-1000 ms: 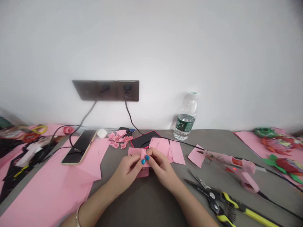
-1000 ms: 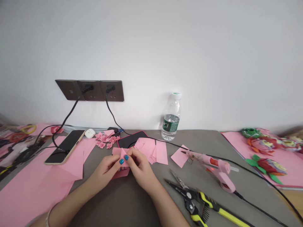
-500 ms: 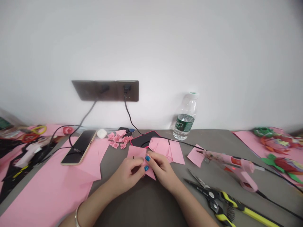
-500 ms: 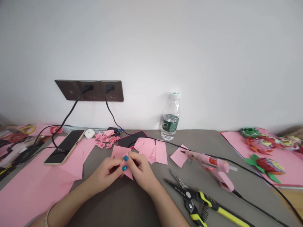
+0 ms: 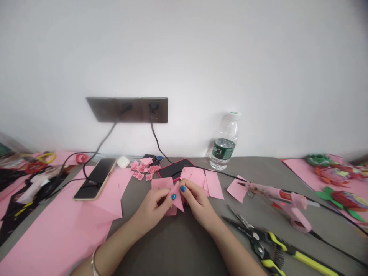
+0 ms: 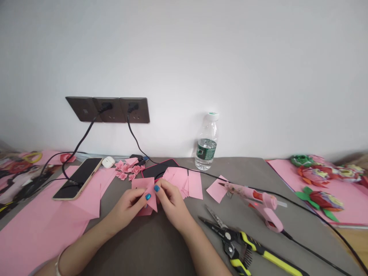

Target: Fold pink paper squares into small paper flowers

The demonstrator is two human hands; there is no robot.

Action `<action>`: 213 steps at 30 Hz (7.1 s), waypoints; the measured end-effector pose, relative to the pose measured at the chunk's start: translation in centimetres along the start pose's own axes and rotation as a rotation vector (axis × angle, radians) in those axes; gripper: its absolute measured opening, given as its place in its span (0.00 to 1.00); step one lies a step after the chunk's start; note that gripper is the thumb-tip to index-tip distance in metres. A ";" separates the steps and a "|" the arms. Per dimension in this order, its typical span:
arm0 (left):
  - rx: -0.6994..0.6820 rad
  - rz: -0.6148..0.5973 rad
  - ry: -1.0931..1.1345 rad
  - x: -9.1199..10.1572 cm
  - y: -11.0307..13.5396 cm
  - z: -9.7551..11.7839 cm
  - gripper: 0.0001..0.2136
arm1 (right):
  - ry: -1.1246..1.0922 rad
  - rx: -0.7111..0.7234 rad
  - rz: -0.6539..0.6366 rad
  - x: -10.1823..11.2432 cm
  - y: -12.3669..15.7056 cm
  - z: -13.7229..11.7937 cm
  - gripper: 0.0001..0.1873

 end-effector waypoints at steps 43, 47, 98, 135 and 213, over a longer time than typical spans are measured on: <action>0.261 -0.138 0.528 -1.9 0.2 -1.3 0.20 | -0.096 0.064 0.269 2.0 -0.2 0.1 0.09; 0.263 -0.039 0.532 -1.2 0.0 -1.5 0.22 | -0.050 0.126 0.256 1.5 -0.1 -0.5 0.07; 0.249 0.143 0.554 0.0 -0.2 -2.2 0.22 | 0.372 0.388 0.199 0.8 0.5 -3.1 0.09; -0.047 0.319 0.216 2.2 0.0 -0.6 0.16 | -0.019 0.006 0.106 0.3 -0.4 0.9 0.14; 0.109 0.303 0.498 1.9 -0.3 -1.9 0.07 | 0.116 0.181 0.124 1.2 -0.3 -1.0 0.04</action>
Point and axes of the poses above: each hand's wrist, its own y-axis away from the middle knuckle, its own x-axis out of the back of the hand, z = x × y, the point moved 7 cm from there along -y, towards the middle knuckle, and after that the axes turned 4 degrees about -y, right-handed, at the moved point
